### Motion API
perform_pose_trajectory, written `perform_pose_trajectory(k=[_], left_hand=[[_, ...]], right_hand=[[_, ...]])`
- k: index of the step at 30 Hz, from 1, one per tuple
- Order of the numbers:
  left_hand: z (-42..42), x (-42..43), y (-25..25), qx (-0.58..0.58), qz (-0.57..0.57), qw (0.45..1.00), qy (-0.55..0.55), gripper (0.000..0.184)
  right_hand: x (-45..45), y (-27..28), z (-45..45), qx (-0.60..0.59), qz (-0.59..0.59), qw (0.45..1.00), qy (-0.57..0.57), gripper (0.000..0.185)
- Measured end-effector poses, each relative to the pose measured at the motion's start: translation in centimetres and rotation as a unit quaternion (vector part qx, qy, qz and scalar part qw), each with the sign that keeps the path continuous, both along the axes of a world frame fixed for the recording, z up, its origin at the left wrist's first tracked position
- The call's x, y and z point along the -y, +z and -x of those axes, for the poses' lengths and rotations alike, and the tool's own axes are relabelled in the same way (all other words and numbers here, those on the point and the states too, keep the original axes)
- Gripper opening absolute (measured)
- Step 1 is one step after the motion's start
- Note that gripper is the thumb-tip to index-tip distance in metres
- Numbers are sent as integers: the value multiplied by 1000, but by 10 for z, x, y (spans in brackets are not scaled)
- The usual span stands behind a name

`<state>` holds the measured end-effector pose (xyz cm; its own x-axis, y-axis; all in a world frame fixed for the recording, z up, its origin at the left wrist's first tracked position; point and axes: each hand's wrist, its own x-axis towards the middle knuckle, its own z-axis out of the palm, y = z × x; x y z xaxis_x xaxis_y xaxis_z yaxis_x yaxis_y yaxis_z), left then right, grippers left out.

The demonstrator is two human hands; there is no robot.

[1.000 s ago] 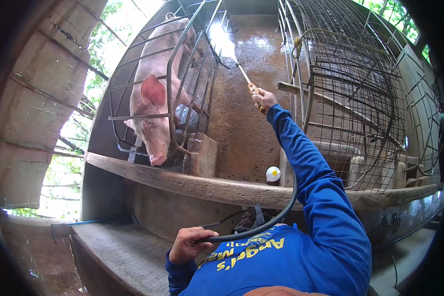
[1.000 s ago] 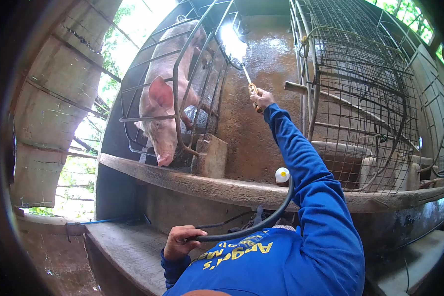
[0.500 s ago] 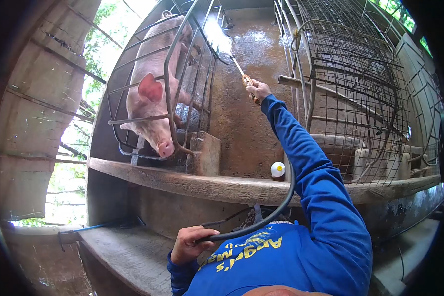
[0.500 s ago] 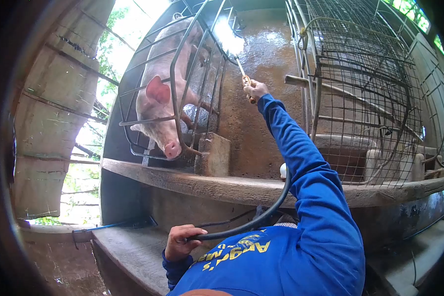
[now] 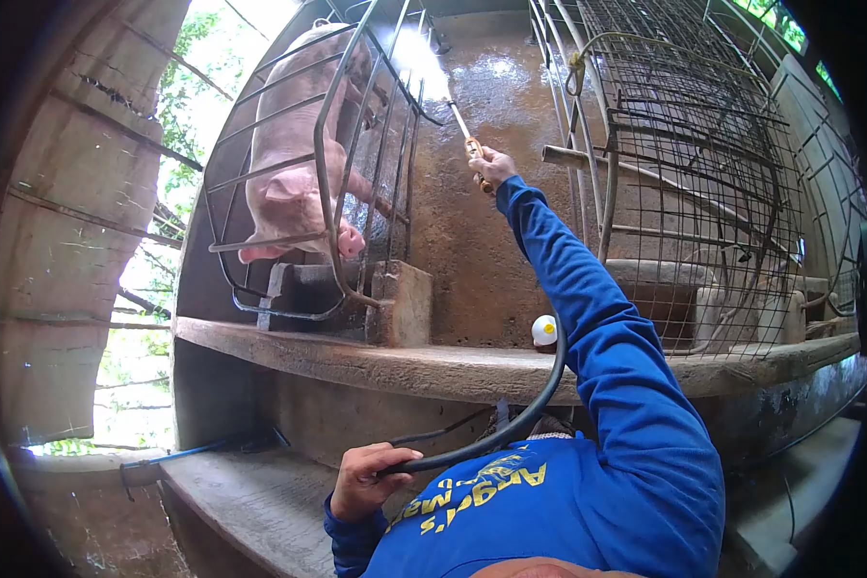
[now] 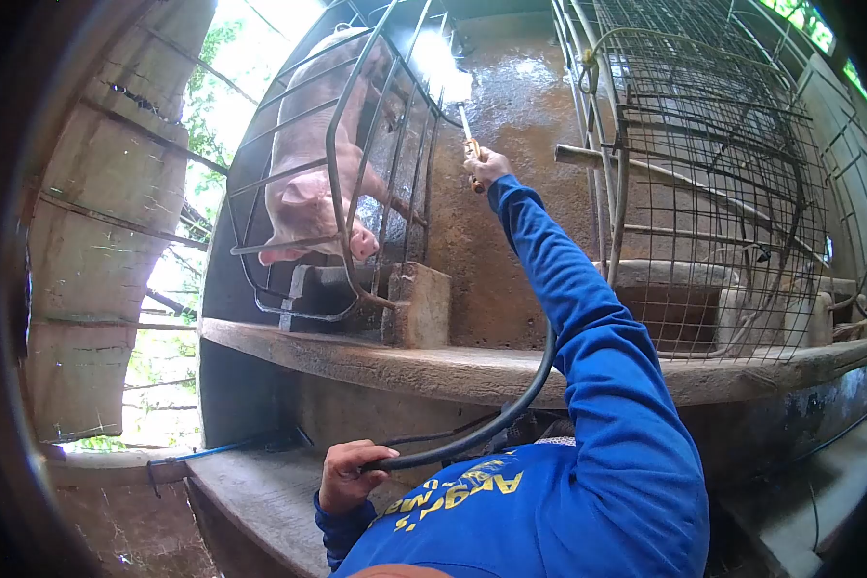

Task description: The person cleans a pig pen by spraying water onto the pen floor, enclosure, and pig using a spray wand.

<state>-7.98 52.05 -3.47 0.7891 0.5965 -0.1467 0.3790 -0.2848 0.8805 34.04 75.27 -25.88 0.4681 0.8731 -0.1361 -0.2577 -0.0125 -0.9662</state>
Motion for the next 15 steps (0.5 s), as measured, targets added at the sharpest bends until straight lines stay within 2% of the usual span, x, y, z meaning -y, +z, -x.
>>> perform_pose_trajectory(k=[2, 7, 15], left_hand=[[0, -2, 0, -6, 6, 1000, 2, 29], [-6, -4, -2, -30, 9, 1000, -1, 28], [-18, -7, -3, -14, -17, 1000, -10, 31]], right_hand=[[-8, -16, -11, 8, 3, 1000, -13, 29], [3, -7, -21, -22, 38, 999, -22, 29], [2, -17, -48, 6, 24, 997, -70, 25]])
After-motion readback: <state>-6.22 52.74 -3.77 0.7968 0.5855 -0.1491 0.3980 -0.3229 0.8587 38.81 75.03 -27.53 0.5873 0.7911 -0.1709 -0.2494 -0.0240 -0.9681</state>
